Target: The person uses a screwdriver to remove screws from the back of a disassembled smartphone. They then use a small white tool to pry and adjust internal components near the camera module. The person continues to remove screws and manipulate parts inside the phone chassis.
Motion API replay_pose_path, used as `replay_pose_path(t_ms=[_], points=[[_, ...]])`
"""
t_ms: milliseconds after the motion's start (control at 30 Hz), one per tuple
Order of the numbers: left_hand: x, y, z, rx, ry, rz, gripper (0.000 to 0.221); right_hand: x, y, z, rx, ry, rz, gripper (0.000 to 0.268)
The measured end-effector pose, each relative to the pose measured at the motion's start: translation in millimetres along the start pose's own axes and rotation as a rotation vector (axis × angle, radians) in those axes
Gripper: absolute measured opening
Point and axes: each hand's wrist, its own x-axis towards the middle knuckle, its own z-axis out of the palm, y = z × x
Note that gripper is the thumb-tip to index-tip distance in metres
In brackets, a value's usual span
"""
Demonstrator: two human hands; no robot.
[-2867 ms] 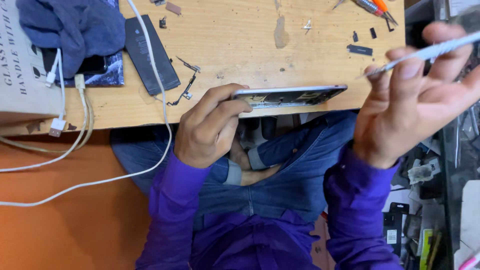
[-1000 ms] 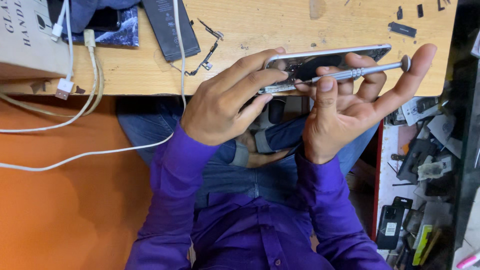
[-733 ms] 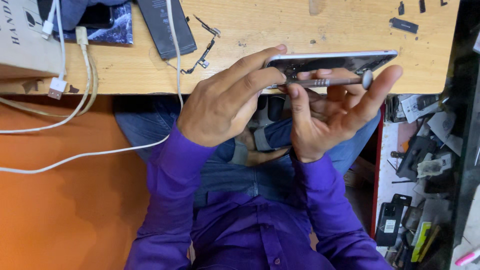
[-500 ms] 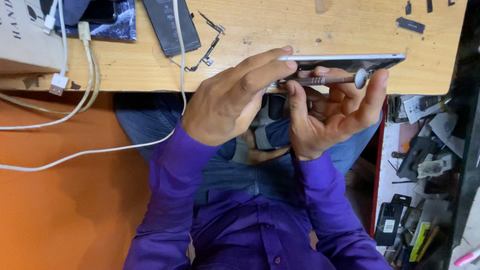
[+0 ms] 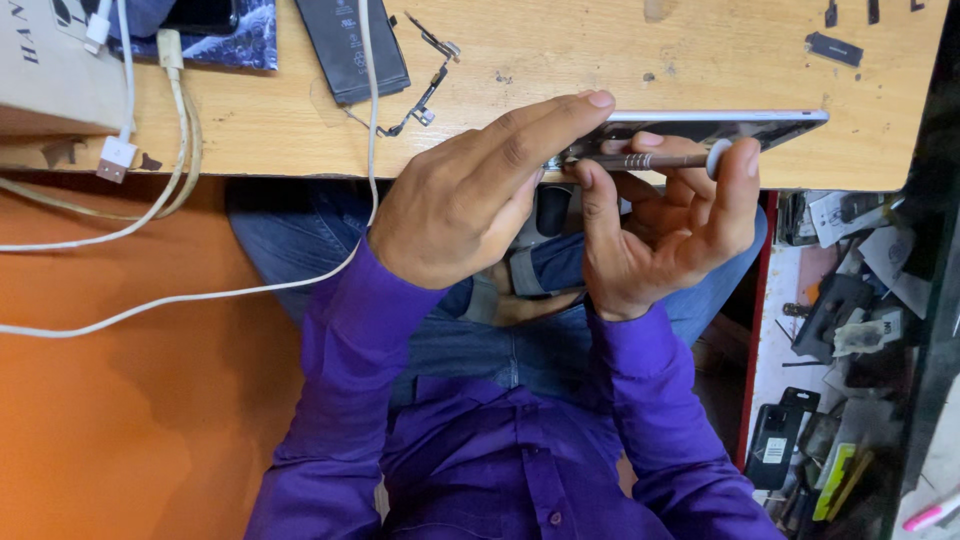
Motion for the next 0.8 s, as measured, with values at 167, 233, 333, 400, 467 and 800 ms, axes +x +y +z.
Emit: replay_pose_path(t_ms=[167,233,333,400,467,800], points=[[-1,-2,1,-0.002,0.000,0.006,0.075,6,-2,-1,0.005,-0.037,-0.041,0.100],[-1,-2,2,0.003,0.001,0.006,0.075,13,-7,-3,-0.013,-0.082,-0.072,0.098],[-2,-2,1,0.017,-0.001,-0.004,0.072,30,-20,-8,-0.121,-0.105,-0.184,0.085],[-3,-1,1,0.028,-0.003,-0.017,0.069,48,-25,-16,-0.273,-0.105,-0.339,0.073],[-2,-1,1,0.015,-0.005,-0.017,0.070,62,-32,-24,-0.338,-0.173,-0.388,0.061],[1,4,-1,0.009,-0.009,-0.057,0.070,90,-39,-29,-0.222,-0.356,-0.308,0.045]])
